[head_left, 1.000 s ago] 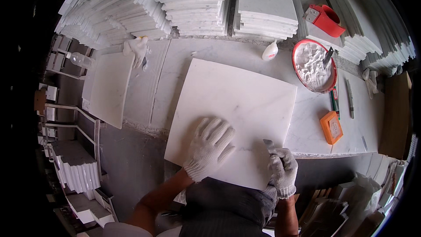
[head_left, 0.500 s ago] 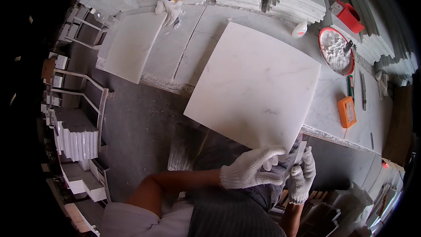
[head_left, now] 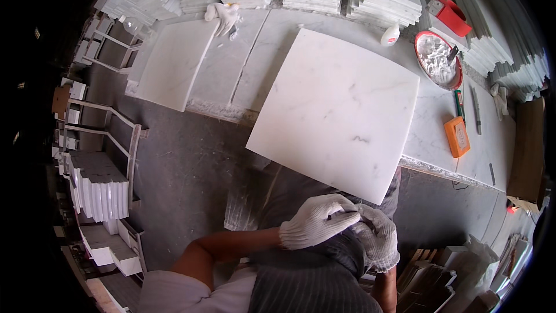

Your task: The person applies a white paste into surface imperfections on white rectangular tiles using a small metal spatula, then smooths the filled areas. They handle multiple tiles one at a time, wiping and scraping the surface before placing each tile aside.

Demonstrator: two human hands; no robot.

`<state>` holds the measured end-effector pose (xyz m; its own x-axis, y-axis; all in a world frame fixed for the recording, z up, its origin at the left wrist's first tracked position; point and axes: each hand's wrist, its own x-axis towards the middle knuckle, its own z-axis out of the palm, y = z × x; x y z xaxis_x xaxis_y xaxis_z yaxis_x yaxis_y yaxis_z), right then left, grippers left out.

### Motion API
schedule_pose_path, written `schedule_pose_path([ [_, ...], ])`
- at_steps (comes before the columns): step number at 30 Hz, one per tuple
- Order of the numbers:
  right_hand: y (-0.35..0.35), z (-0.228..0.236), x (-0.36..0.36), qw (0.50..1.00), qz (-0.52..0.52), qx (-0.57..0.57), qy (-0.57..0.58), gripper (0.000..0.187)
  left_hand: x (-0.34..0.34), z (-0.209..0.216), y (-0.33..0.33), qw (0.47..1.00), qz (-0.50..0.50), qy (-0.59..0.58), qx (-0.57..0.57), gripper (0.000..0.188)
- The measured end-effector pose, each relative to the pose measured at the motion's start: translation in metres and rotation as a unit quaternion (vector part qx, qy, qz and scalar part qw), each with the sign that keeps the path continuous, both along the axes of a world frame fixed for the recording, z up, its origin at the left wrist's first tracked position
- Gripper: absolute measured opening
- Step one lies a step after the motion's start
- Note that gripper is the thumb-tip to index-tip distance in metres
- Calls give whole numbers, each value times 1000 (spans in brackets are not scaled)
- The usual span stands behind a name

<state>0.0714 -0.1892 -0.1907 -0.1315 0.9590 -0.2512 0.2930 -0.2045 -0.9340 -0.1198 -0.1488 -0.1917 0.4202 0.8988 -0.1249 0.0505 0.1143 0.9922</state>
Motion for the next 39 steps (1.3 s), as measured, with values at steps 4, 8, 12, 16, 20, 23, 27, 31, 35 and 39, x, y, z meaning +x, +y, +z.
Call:
schedule_pose_path([
  [4,3,4,1,999,44,-7,-23,29,-1,-4,-7,1000,12,0,-26,15],
  [8,0,-1,1,1000,23,-8,-3,23,-7,5,-5,999,6,39,-20,15],
  [12,0,-2,4,999,29,-18,25,22,-17,11,-2,995,-2,90,32,15],
  [16,-1,1,9,996,38,-73,44,22,-29,8,-5,988,-14,101,117,13],
  [20,-3,-4,15,996,53,-65,28,19,-47,10,-7,972,-54,164,162,11],
  [23,-3,-10,14,998,51,4,32,16,-57,8,-9,960,-67,210,175,14],
  [27,0,-9,5,994,-16,-40,103,13,-59,4,-8,956,-66,233,164,11],
  [31,-2,-6,-3,971,-75,-110,200,25,-49,-1,-7,957,-69,216,179,14],
  [35,8,-10,-13,950,-95,-136,266,45,-42,6,-1,968,-72,212,109,26],
  [39,22,0,-14,944,-105,-123,288,50,-36,6,6,983,-51,151,96,32],
])
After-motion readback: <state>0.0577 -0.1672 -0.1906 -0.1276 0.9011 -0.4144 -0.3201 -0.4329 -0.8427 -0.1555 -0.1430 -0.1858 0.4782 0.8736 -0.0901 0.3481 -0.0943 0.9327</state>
